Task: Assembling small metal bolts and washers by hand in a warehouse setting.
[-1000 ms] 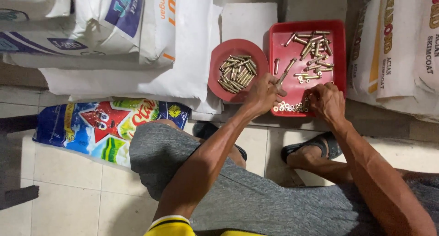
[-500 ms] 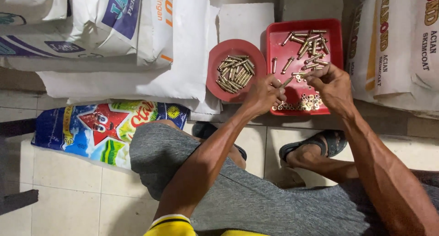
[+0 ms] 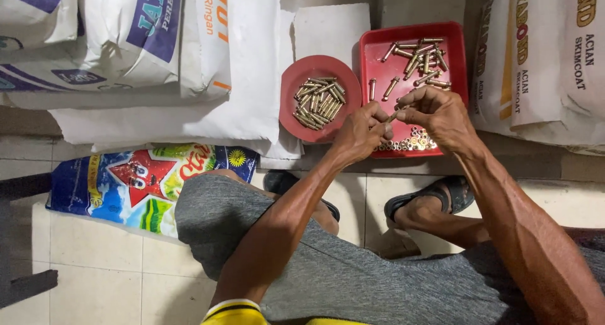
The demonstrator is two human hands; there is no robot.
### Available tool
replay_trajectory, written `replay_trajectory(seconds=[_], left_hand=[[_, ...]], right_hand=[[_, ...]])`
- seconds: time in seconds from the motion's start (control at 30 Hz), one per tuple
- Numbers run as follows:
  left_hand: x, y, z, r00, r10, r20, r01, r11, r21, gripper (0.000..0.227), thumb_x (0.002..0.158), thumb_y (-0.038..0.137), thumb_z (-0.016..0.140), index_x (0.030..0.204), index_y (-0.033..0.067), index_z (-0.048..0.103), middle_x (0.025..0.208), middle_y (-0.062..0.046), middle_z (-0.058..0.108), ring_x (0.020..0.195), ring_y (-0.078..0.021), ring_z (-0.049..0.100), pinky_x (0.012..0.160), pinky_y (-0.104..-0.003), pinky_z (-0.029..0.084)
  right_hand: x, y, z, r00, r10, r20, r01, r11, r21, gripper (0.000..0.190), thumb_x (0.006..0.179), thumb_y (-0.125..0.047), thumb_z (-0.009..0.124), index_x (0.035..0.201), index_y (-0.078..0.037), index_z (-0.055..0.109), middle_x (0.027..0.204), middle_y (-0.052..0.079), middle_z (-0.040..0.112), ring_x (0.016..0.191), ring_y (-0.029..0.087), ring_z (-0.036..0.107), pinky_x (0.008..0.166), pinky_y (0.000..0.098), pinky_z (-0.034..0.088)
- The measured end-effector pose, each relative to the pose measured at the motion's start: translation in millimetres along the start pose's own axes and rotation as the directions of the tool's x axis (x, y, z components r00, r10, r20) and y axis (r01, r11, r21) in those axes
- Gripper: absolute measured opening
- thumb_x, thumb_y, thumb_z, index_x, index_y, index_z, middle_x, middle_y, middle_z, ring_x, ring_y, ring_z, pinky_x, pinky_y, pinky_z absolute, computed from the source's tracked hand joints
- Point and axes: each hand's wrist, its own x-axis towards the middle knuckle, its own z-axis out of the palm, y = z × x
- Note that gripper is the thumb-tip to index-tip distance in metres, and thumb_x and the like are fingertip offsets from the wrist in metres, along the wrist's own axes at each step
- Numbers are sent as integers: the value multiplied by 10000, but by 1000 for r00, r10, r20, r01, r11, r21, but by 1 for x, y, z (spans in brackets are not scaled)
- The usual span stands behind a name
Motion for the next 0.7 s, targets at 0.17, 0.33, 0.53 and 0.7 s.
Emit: replay_trajectory(seconds=[0.17,0.33,0.53,0.7], left_hand=[[-3,3,3,1000,-9,-4,9,994,-109,299,944,89,646,1212,-33,594,796,-221,712,689,-210,729,590,-267,612],[-1,0,-2,998,62,19,-61,998,-34,230,954,59,620,1162,-40,612,724,-199,679,623,-207,708,524,-268,605],[-5,18,-21,980,112,-167,-131,985,-110,202,981,97,578,1140,-22,617,749,-199,688,629,-175,694,542,-245,605],[-13,15,-30,967,68,-244,-102,986,-130,176,991,160,633,1100,23,643,789,-191,731,644,-142,680,559,-217,599]], right_hand=[[1,-3,0,1000,22,15,-22,1000,-16,300,802,70,844,1066,42,706,899,122,701,823,119,683,747,281,611],[0,-22,12,999,-9,46,13,997,-74,294,830,36,851,1084,44,705,874,125,688,805,140,677,777,319,614],[29,47,-9,994,-108,11,108,979,-175,142,1081,-93,716,1166,20,699,811,135,659,787,189,670,793,349,581],[46,186,-56,984,-176,20,102,470,-877,234,912,-203,777,1145,-183,785,947,97,720,837,375,733,738,533,610]])
